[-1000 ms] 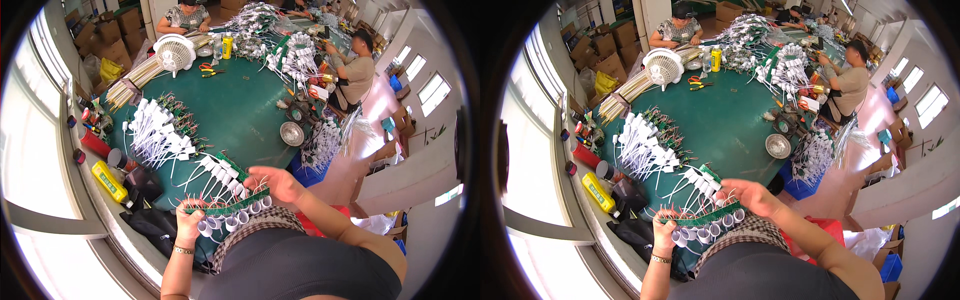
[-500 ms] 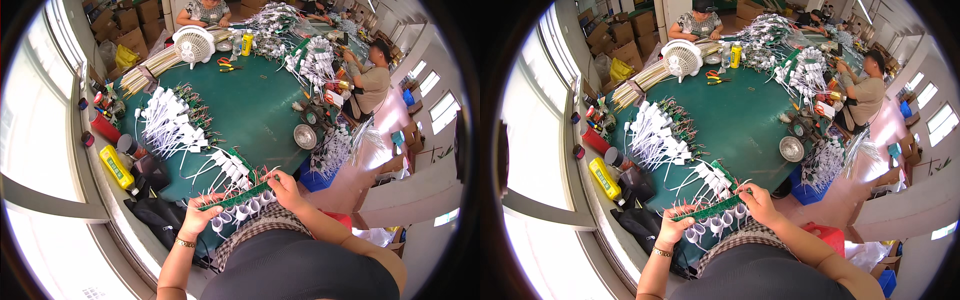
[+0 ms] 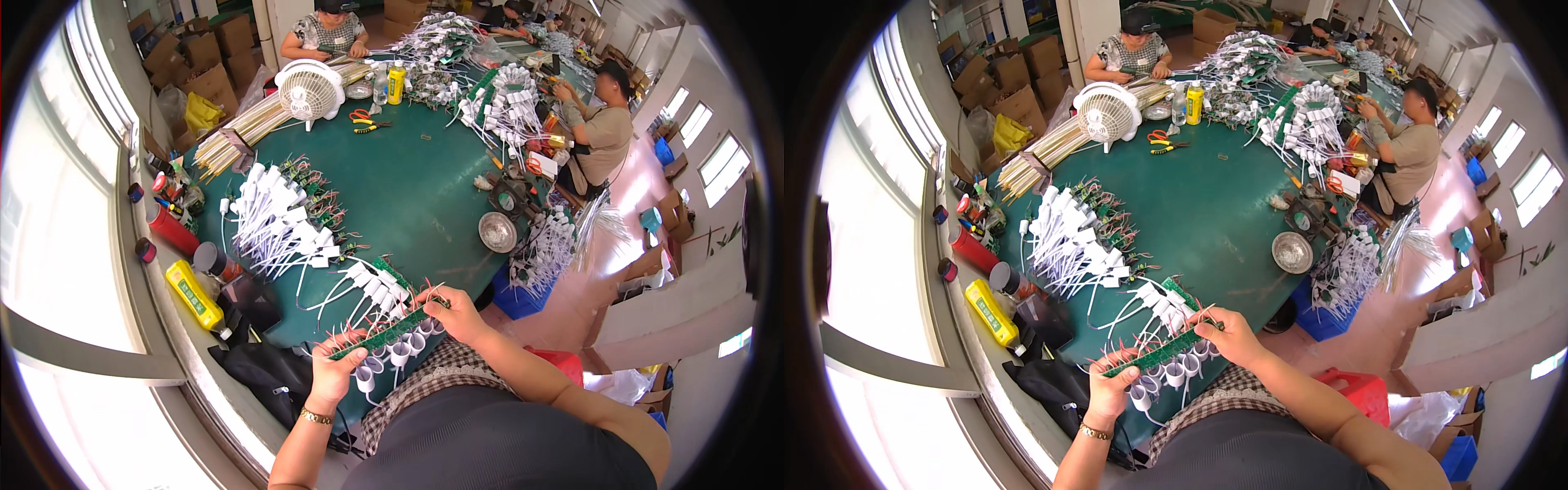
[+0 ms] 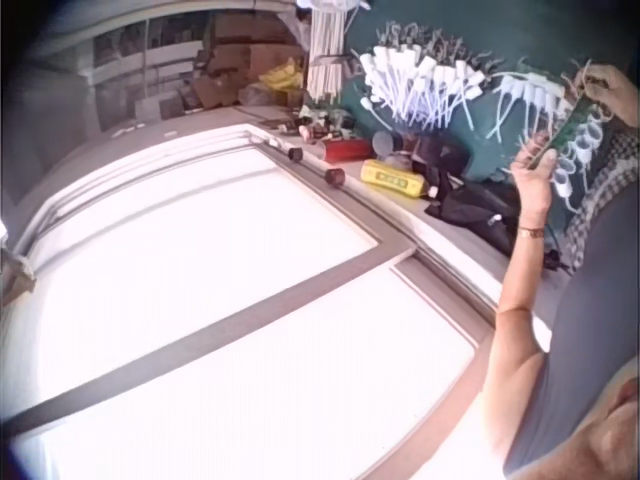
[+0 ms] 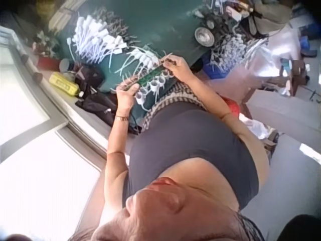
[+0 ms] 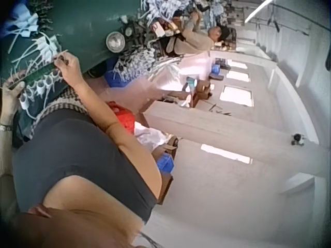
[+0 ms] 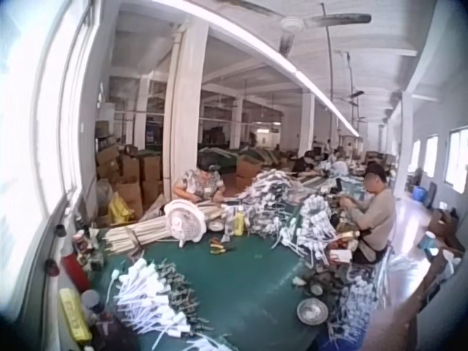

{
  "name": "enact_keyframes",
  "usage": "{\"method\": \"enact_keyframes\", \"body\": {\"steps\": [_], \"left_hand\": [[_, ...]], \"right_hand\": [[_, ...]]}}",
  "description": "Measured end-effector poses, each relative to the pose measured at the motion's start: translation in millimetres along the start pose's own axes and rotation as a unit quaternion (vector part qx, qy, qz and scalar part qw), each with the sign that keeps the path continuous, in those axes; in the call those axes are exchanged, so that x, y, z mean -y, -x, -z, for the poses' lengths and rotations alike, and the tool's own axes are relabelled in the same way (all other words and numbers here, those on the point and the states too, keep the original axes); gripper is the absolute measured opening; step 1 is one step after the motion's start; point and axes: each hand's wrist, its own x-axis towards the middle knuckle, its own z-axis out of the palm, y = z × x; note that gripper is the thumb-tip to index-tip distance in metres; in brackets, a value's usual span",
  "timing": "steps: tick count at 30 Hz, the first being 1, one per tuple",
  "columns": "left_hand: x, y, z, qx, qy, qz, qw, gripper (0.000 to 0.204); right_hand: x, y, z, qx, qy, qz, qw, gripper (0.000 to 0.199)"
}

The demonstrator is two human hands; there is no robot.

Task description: The person assembles LED strip components by hand, connecting wiring harnesses to circuit boards and enclosing them in plastic housings.

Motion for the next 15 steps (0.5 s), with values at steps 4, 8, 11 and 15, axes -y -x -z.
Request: {"method": "enact_keyframes", "body": {"steps": [4, 8, 11, 15], "left_hand": [[0, 4, -16, -0.049, -0.023, 0.004, 0.999, 0.037], [5, 13, -28, -0.031, -0.021, -0.022, 0.999, 0.027], [7, 9, -20, -0.034, 0.014, -0.013, 0.999, 0.028], [13, 9, -13, -0.043, 0.084, -0.005, 0.995, 0.028]], "right_hand": [[5, 3, -12, -0.119, 0.051, -0.008, 0.991, 0.017], [-8, -20, -7, -0.185, -0.137, -0.021, 0.973, 0.02], [-3, -24, -8, -0.074, -0.151, -0.007, 0.986, 0.025], [-13, -16, -14, -0.015, -0.182, 0.014, 0.983, 0.031]]}}
